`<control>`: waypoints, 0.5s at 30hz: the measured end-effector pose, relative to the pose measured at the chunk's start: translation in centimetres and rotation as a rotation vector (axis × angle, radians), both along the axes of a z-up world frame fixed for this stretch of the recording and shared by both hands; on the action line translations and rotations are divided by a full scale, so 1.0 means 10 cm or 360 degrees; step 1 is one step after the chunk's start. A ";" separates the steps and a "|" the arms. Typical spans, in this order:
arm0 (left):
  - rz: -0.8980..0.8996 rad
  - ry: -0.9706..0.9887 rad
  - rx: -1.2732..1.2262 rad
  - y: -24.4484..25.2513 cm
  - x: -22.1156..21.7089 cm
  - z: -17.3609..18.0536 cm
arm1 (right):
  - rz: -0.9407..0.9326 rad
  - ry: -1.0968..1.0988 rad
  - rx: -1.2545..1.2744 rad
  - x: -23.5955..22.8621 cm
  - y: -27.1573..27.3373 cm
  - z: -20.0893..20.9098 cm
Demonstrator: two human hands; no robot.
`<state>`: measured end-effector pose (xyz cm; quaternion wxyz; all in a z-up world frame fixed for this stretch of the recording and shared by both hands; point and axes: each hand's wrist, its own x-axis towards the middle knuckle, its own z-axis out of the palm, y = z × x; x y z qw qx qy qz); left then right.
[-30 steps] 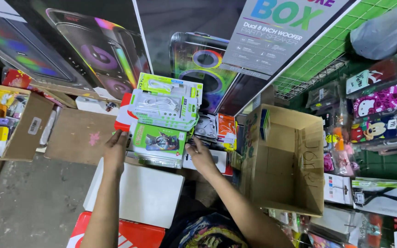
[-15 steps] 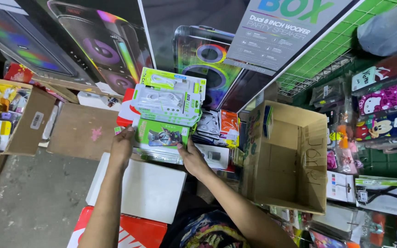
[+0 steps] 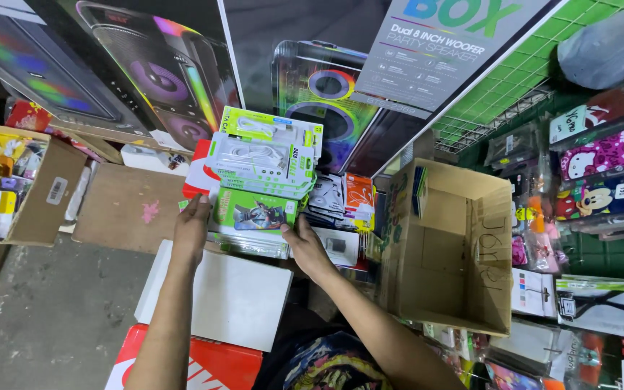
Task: Organize and sort various packaged electronic accessories into boxes and onto shelves.
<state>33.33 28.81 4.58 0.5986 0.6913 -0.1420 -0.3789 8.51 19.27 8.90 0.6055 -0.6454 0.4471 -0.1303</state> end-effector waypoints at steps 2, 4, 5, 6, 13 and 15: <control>0.0064 -0.0112 0.0017 0.03 -0.02 0.12 | -0.0111 0.0092 0.0052 -0.09 -0.06 -0.31; 0.0084 -0.0299 0.0066 0.06 -0.09 0.30 | -0.0201 -0.0060 0.0156 -0.20 -0.11 -0.46; 0.0109 -0.0484 0.0119 0.08 -0.13 0.39 | -0.0284 -0.0211 0.0262 -0.26 -0.14 -0.53; 0.0107 -0.0487 0.0116 0.12 -0.22 0.50 | -0.0286 -0.0214 0.0260 -0.34 -0.16 -0.58; 0.0062 -0.1753 -0.0059 0.03 -1.00 1.22 | -0.0622 -0.0332 0.0562 -0.97 -0.35 -0.87; -0.0003 -0.1906 -0.0204 -0.09 -1.25 1.34 | -0.0630 -0.0349 0.0534 -1.08 -0.43 -0.84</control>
